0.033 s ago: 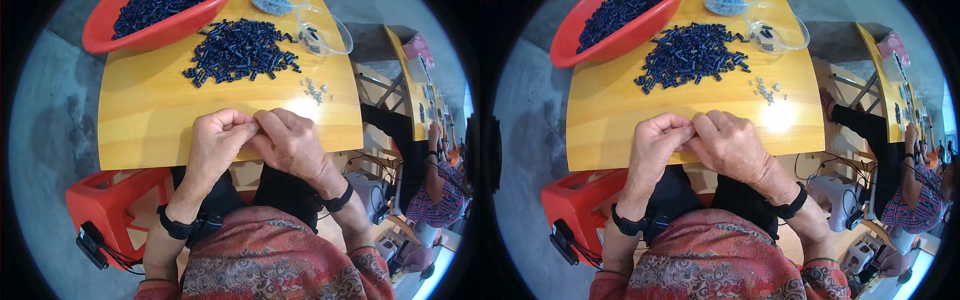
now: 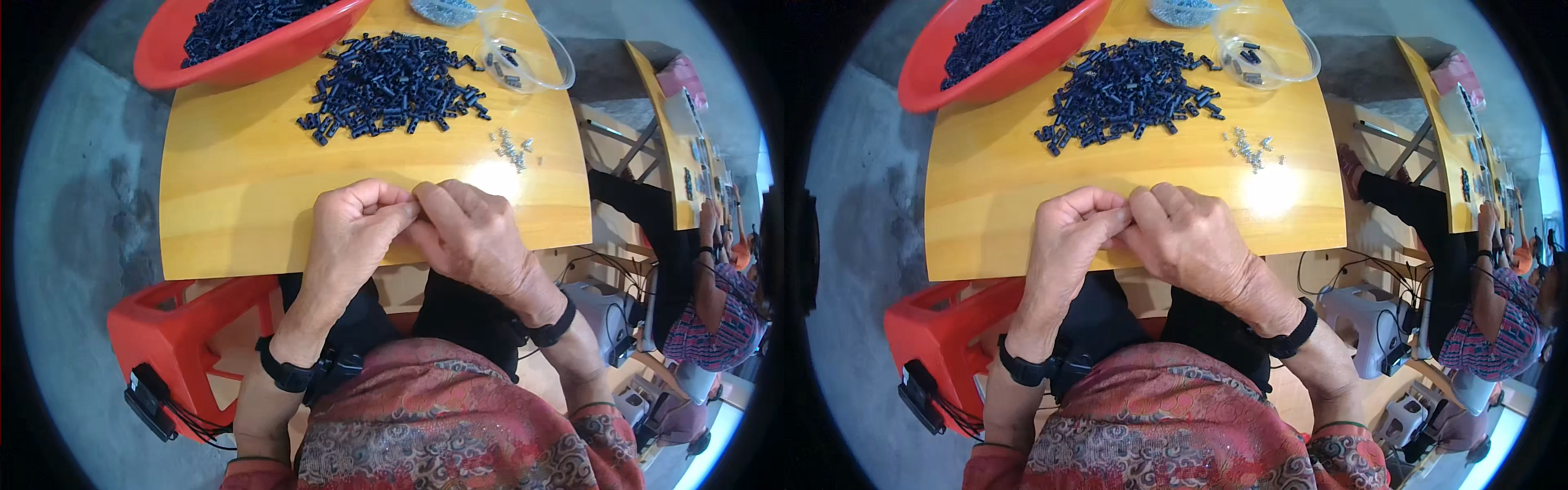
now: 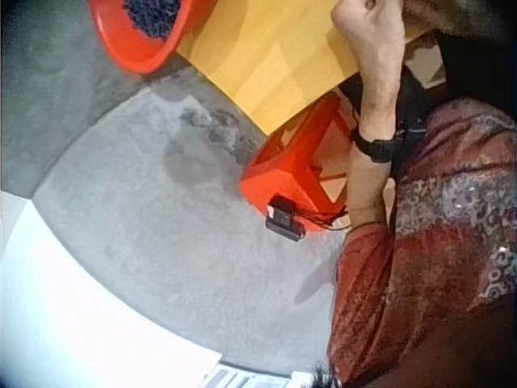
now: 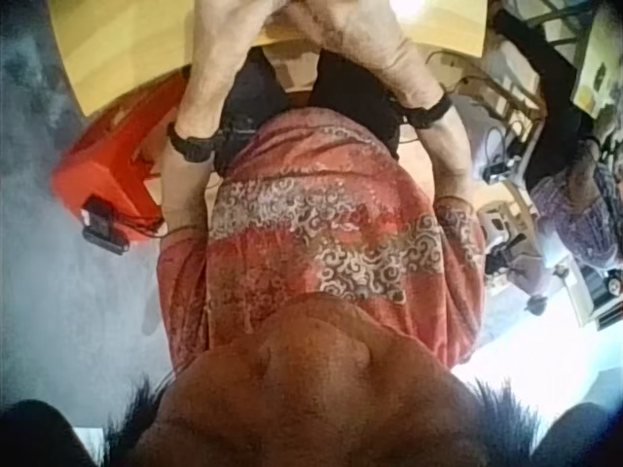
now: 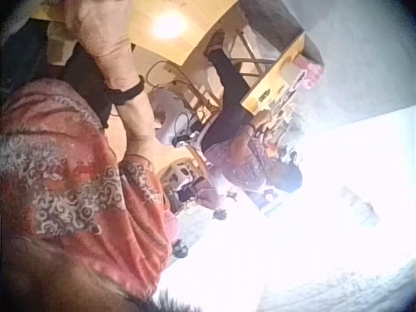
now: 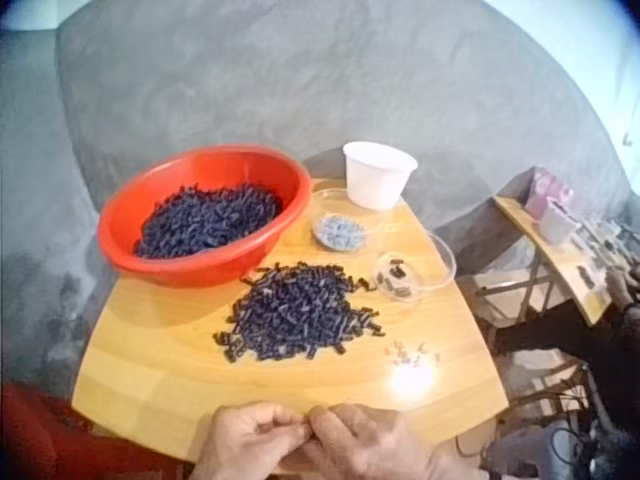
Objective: Assembling small blue plastic tubes with silver metal caps.
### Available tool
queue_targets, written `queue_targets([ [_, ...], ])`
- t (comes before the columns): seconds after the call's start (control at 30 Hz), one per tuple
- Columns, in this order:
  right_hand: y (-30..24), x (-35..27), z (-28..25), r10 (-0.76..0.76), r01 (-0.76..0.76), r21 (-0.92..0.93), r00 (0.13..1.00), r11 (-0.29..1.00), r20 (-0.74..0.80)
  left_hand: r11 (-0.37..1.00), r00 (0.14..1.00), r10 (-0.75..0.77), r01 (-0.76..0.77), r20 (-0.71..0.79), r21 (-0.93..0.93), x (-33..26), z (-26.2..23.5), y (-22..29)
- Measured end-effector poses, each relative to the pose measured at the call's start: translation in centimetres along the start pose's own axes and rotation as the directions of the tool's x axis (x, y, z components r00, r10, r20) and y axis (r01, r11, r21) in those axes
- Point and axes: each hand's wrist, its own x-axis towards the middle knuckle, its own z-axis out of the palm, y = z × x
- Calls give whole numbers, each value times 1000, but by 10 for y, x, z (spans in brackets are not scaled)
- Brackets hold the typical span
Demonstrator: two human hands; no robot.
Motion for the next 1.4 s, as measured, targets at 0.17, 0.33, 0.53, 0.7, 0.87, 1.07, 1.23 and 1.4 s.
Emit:
queue_targets([
  [0.17, 12, -3, 2, -104, 108, -133, 994, 985, 37, 993, 994, -89, 93, 60, -69, 1, 1, 6],
  [0.33, 15, -5, 7, -99, 102, -104, 995, 989, 31, 990, 973, -130, 117, 190, 80, 3, -6, 3],
  [0.53, 17, -4, 9, -110, 111, -29, 994, 993, 19, 987, 969, -151, 137, 195, 84, 1, -7, 8],
  [0.7, 16, -8, 13, -105, 105, -23, 994, 994, 16, 987, 964, -150, 133, 218, 92, 2, -8, 6],
  [0.87, 15, -7, 14, -123, 123, -10, 992, 992, 20, 985, 963, -162, 146, 214, 90, 3, -10, 4],
  [1.07, 11, -7, 9, -127, 126, 27, 991, 992, 43, 987, 960, -152, 136, 237, 82, 5, -13, 4],
  [1.23, 20, -1, 3, -201, 216, -65, 962, 974, 182, 979, 960, -184, 161, 209, 122, 8, -11, 2],
  [1.4, 15, -6, 5, -137, 144, -43, 979, 989, 148, 985, 962, -154, 132, 227, 109, 7, -9, 7],
])
